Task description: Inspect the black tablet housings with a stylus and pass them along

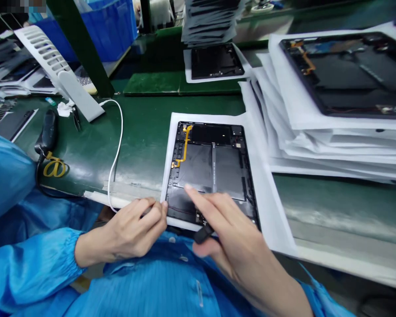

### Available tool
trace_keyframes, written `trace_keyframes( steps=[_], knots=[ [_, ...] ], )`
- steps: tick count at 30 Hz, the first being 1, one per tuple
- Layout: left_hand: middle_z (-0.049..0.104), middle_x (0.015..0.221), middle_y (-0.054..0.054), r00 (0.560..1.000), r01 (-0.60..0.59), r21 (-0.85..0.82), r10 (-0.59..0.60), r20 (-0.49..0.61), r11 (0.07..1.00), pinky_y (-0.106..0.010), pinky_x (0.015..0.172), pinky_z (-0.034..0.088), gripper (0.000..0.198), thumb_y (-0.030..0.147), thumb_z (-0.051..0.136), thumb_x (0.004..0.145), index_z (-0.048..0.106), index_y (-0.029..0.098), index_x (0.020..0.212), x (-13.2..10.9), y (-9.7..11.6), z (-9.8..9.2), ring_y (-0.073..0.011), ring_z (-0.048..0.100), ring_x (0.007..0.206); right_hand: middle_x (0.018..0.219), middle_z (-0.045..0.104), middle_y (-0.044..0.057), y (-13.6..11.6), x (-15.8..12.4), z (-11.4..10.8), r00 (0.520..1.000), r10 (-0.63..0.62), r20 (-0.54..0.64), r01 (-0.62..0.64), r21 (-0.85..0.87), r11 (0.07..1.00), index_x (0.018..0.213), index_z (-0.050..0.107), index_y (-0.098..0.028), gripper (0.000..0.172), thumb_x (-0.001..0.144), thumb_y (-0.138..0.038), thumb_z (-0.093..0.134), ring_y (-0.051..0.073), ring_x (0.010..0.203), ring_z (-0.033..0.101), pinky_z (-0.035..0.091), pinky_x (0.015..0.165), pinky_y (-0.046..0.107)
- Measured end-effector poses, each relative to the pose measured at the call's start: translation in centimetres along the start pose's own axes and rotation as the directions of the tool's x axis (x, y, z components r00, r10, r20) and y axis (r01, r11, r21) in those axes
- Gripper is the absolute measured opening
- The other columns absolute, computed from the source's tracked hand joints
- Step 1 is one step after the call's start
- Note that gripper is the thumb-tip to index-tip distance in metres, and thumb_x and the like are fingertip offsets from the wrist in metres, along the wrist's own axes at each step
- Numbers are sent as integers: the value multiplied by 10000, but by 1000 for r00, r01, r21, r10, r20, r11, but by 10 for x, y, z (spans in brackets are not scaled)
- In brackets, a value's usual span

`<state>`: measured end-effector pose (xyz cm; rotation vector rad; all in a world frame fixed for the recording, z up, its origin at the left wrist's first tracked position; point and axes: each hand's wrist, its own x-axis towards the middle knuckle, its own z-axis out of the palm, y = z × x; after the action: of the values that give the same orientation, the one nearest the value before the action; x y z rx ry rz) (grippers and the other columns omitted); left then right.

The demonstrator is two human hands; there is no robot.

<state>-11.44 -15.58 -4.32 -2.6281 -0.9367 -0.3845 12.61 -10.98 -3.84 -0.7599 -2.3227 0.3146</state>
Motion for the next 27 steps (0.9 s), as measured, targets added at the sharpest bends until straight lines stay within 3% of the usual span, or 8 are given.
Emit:
trace_keyframes(
  steps=[3, 5, 9, 12, 15, 20, 27],
  knots=[
    [695, 967, -145, 997, 57, -67, -61, -46, 996, -359, 752, 612, 245, 73, 470, 1003, 606, 31, 1202, -1, -1, 4, -225, 665, 884, 763, 575, 12, 2, 0, -6, 999, -18, -33, 13, -130, 991, 1413, 522, -90, 404, 1078, -278, 396, 151, 664, 527, 421, 635, 290],
    [702, 974, -121, 985, 137, -185, -154, -81, 973, -341, 778, 609, 224, 89, 483, 1012, 609, 69, 1196, 1, -6, 8, -209, 662, 911, 725, 553, -11, 3, 0, -4, 999, -44, -25, 39, -172, 984, 1386, 560, -125, 362, 1036, -126, 466, 140, 631, 505, 397, 616, 284],
    [610, 1362, -157, 960, 260, -379, -282, -1, 888, -431, 1056, 531, 335, 228, 546, 1024, 556, 120, 1341, 4, -20, 15, -265, 549, 1300, 934, 660, 67, 3, 1, 3, 996, -71, 62, 80, -160, 984, 1306, 620, -128, 384, 985, -14, 441, 163, 778, 576, 462, 689, 279],
    [443, 1560, -164, 962, 272, -480, -252, 108, 834, -460, 1195, 407, 491, 334, 540, 1032, 454, 123, 1467, 5, -25, 18, -259, 374, 1484, 1011, 686, 103, 1, 3, 7, 984, -97, 148, 120, -159, 980, 1298, 616, -98, 405, 973, 6, 399, 186, 823, 588, 491, 695, 302],
    [406, 1592, -156, 960, 280, -501, -237, 149, 819, -468, 1238, 345, 532, 354, 519, 1040, 410, 120, 1506, 4, -25, 16, -243, 351, 1507, 969, 706, 87, -1, 3, 11, 982, -97, 164, 119, -129, 984, 1323, 591, -93, 400, 965, 7, 445, 165, 759, 577, 489, 661, 293],
    [464, 1550, -168, 969, 245, -453, -229, 91, 857, -454, 1242, 338, 485, 347, 463, 1064, 457, 64, 1458, 4, -23, 12, -248, 414, 1472, 1011, 718, 98, -3, 1, 16, 989, -88, 119, 106, -153, 982, 1276, 637, -127, 438, 923, 59, 459, 152, 794, 624, 514, 714, 277],
    [515, 1514, -148, 967, 245, -444, -248, 52, 862, -413, 1224, 353, 455, 353, 459, 1068, 495, 81, 1431, 6, -22, 15, -233, 452, 1448, 952, 722, 75, -6, 5, 16, 980, -55, 190, 95, -211, 973, 1222, 659, -139, 376, 945, 41, 478, 144, 769, 634, 513, 696, 257]
  ],
)
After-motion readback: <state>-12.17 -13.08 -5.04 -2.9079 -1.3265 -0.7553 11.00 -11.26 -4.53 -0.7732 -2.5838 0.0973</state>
